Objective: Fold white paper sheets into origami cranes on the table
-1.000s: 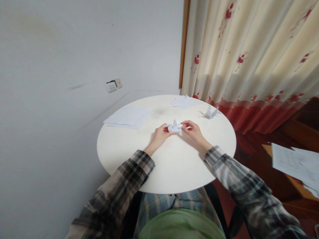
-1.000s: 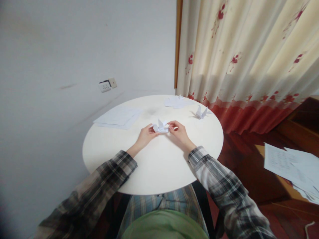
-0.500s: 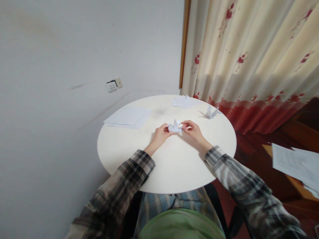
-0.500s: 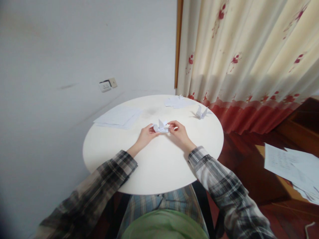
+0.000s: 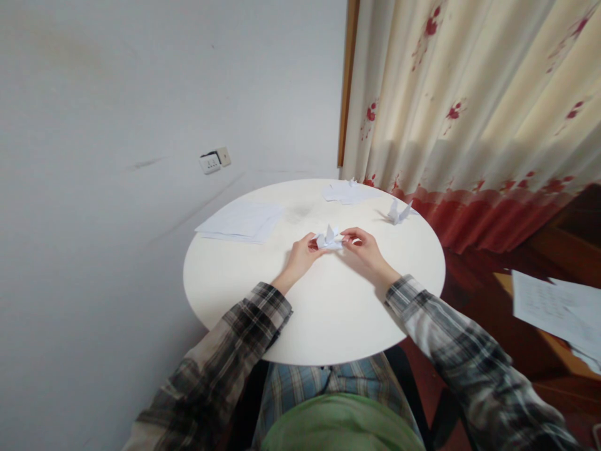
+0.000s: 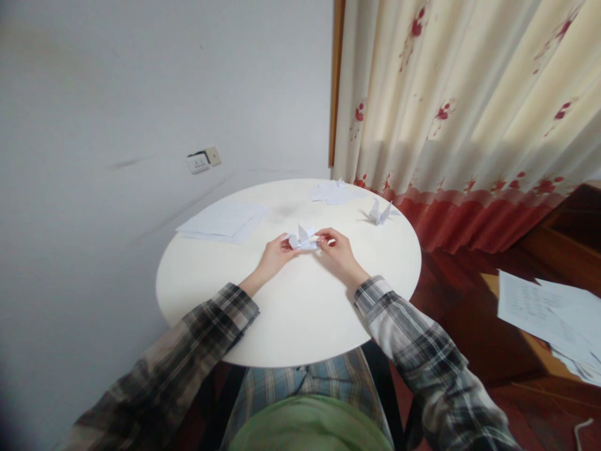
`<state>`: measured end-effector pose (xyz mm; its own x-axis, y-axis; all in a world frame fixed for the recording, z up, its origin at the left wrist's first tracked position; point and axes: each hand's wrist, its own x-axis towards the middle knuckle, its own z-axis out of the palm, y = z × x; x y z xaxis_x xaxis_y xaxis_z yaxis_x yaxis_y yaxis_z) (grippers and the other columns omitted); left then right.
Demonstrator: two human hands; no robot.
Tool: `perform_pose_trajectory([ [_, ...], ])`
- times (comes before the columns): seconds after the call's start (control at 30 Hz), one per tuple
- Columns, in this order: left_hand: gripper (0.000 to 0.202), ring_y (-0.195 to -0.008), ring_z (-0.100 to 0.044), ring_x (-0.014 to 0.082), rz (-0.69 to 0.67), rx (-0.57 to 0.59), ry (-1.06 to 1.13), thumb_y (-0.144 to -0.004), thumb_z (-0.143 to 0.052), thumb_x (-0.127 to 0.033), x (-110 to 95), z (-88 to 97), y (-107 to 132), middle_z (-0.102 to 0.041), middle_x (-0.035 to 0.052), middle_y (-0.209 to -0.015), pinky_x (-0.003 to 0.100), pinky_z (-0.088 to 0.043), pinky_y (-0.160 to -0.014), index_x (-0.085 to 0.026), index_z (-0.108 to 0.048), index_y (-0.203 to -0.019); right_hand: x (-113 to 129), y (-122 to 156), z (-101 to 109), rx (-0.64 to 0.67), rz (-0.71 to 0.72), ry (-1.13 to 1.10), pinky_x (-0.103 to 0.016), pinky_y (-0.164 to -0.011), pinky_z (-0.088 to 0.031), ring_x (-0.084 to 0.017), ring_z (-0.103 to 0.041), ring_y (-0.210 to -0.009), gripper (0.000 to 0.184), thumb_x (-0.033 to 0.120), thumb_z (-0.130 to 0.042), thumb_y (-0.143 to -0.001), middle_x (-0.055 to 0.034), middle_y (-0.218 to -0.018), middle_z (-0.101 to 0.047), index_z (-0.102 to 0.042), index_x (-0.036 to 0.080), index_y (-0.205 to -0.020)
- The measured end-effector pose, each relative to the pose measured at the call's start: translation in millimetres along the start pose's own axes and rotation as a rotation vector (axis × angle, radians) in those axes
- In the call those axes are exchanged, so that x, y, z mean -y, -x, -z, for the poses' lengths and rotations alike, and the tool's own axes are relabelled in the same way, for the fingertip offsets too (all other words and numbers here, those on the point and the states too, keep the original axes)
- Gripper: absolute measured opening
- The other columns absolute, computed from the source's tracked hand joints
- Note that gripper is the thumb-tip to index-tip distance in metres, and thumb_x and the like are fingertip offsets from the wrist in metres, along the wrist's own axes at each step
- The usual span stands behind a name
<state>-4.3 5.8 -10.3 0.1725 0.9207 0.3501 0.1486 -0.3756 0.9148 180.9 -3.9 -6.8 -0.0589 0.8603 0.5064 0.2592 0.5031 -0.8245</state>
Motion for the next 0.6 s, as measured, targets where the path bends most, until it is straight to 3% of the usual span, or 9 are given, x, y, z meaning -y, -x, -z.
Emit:
perform_pose_trajectory([
  [0.6, 0.030, -0.067, -0.060, 0.0139, 0.008, 0.019, 0.004, -0.054, -0.074, -0.025, 0.5, -0.2, 0.8, -0.064, 0.0012, -0.073, 0.026, -0.048, -0.066, -0.015, -0.053, -0.073, -3.8, -0.8, -1.5, -0.012, -0.018, -0.015, -0.024, -0.060, -0.040, -0.012, -0.053, -0.065, 0.022, 0.030, -0.062, -0.066, -0.0009, -0.075, -0.062, -0.062, 0.018, -0.085],
])
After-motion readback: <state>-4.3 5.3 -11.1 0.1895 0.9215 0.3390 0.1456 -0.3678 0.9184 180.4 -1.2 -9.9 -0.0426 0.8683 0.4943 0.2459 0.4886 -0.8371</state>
